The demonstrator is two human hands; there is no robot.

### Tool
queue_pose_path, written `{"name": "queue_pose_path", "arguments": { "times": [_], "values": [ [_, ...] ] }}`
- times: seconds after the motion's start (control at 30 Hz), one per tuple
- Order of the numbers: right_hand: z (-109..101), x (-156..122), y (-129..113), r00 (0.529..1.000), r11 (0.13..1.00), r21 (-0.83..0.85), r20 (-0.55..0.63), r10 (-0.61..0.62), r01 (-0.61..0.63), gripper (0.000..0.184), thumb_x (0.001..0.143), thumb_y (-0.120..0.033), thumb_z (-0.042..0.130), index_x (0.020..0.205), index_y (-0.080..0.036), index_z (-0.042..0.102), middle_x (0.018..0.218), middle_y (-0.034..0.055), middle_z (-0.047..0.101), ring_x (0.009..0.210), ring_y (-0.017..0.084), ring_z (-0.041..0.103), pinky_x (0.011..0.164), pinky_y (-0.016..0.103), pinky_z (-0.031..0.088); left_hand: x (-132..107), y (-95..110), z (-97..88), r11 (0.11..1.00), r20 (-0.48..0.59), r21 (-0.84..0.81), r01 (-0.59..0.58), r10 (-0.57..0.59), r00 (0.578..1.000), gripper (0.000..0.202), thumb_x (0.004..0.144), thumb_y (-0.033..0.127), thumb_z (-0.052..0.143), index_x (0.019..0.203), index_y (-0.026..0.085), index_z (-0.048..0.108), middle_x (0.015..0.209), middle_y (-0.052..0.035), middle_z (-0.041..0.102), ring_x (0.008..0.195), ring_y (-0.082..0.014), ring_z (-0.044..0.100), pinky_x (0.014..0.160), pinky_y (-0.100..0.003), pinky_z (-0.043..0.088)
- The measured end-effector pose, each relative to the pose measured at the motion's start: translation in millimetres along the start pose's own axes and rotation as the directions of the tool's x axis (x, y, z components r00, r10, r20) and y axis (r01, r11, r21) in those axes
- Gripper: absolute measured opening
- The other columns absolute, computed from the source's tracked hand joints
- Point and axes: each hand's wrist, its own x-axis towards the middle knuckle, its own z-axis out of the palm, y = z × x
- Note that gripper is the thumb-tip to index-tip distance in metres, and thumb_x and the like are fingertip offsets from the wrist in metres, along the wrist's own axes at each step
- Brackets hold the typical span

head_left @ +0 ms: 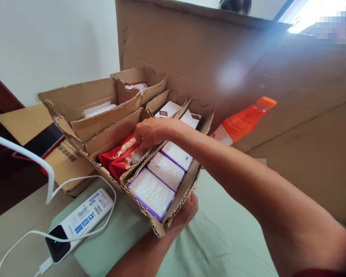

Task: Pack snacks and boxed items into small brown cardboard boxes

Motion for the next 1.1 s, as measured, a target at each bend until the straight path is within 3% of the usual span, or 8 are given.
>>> {"name": "queue_pose_path", "arguments": {
  "times": [0.3, 0.4, 0.5, 0.67, 0.73, 0.83, 0.97, 1.1],
  "values": [
    [15, -5, 15, 0.981, 0.981, 0.128, 0.110, -0.157, 0.143, 0.025, 0.080, -0.013, 0.069, 0.102, -0.012, 0.079, 0.087, 0.0020, 0.077, 0.076, 0.013, 0.063, 0.075, 0.025, 0.044, -1, 2, -2.7, 0.995, -0.009, 0.097, -0.037, 0.038, 0.999, 0.030, 0.077, 0.003, 0.049, 0.094, 0.020, 0.068, 0.091, -0.0073, 0.072, 0.092, -0.0235, 0.065, 0.087, -0.037, 0.054],
    [18, -8, 19, 0.989, 0.979, 0.155, 0.032, -0.142, 0.135, 0.018, 0.078, -0.010, 0.068, 0.093, -0.009, 0.078, 0.080, 0.0025, 0.075, 0.073, 0.014, 0.060, 0.073, 0.025, 0.044, -1, 3, -3.9, 0.991, -0.018, 0.119, -0.061, 0.064, 0.998, 0.030, 0.077, 0.002, 0.050, 0.091, 0.020, 0.068, 0.090, -0.0061, 0.072, 0.091, -0.0219, 0.066, 0.087, -0.035, 0.054],
    [15, -32, 30, 0.965, 0.952, 0.252, -0.237, -0.115, 0.175, 0.013, 0.083, -0.011, 0.064, 0.089, -0.011, 0.076, 0.076, -0.0002, 0.071, 0.074, 0.013, 0.057, 0.069, 0.023, 0.042, -1, 3, -4.0, 0.988, -0.019, 0.138, -0.075, 0.078, 0.997, 0.030, 0.076, 0.001, 0.050, 0.089, 0.020, 0.068, 0.088, -0.0057, 0.072, 0.088, -0.0212, 0.066, 0.085, -0.034, 0.054],
    [41, -142, 75, 0.676, 0.707, 0.577, -0.712, 0.190, 0.409, 0.019, 0.087, -0.031, 0.068, 0.093, -0.013, 0.073, 0.081, -0.0014, 0.066, 0.073, 0.011, 0.055, 0.065, 0.022, 0.045, -3, 1, -3.2, 0.988, -0.017, 0.140, -0.063, 0.066, 0.998, 0.029, 0.076, 0.002, 0.048, 0.088, 0.020, 0.069, 0.088, -0.0062, 0.072, 0.088, -0.0212, 0.066, 0.085, -0.035, 0.053],
    [79, -193, 95, 0.576, 0.617, 0.680, -0.708, 0.409, 0.397, 0.023, 0.082, -0.039, 0.073, 0.086, -0.017, 0.073, 0.079, -0.0004, 0.067, 0.073, 0.013, 0.058, 0.065, 0.025, 0.047, -4, 1, -3.6, 0.990, -0.013, 0.125, -0.062, 0.064, 0.998, 0.029, 0.076, 0.003, 0.048, 0.088, 0.020, 0.069, 0.089, -0.0060, 0.073, 0.088, -0.0209, 0.066, 0.084, -0.035, 0.053],
    [157, -255, 125, 0.440, 0.477, 0.854, -0.516, 0.735, 0.207, 0.022, 0.077, -0.044, 0.076, 0.082, -0.023, 0.074, 0.078, 0.0012, 0.070, 0.070, 0.015, 0.063, 0.065, 0.028, 0.050, -5, 1, -4.8, 0.992, -0.004, 0.104, -0.069, 0.070, 0.998, 0.028, 0.078, 0.004, 0.048, 0.089, 0.019, 0.069, 0.088, -0.0057, 0.073, 0.087, -0.0204, 0.067, 0.083, -0.034, 0.053],
    [252, -305, 160, 0.252, 0.508, 0.859, -0.507, 0.824, 0.065, 0.022, 0.077, -0.045, 0.073, 0.067, -0.025, 0.068, 0.057, 0.0001, 0.059, 0.051, 0.014, 0.054, 0.051, 0.029, 0.040, -6, 3, -6.1, 0.991, -0.001, 0.107, -0.075, 0.076, 0.997, 0.026, 0.078, 0.006, 0.049, 0.088, 0.019, 0.069, 0.088, -0.0061, 0.073, 0.087, -0.0209, 0.066, 0.084, -0.035, 0.053],
    [286, -325, 176, 0.066, 0.542, 0.816, -0.541, 0.838, -0.199, 0.017, 0.077, -0.040, 0.073, 0.066, -0.033, 0.062, 0.059, -0.0027, 0.057, 0.055, 0.017, 0.057, 0.053, 0.032, 0.043, -7, 6, -6.3, 0.989, -0.004, 0.131, -0.071, 0.072, 0.997, 0.028, 0.078, 0.005, 0.048, 0.089, 0.020, 0.069, 0.090, -0.0057, 0.073, 0.088, -0.0200, 0.066, 0.084, -0.034, 0.053]
  ]
}}
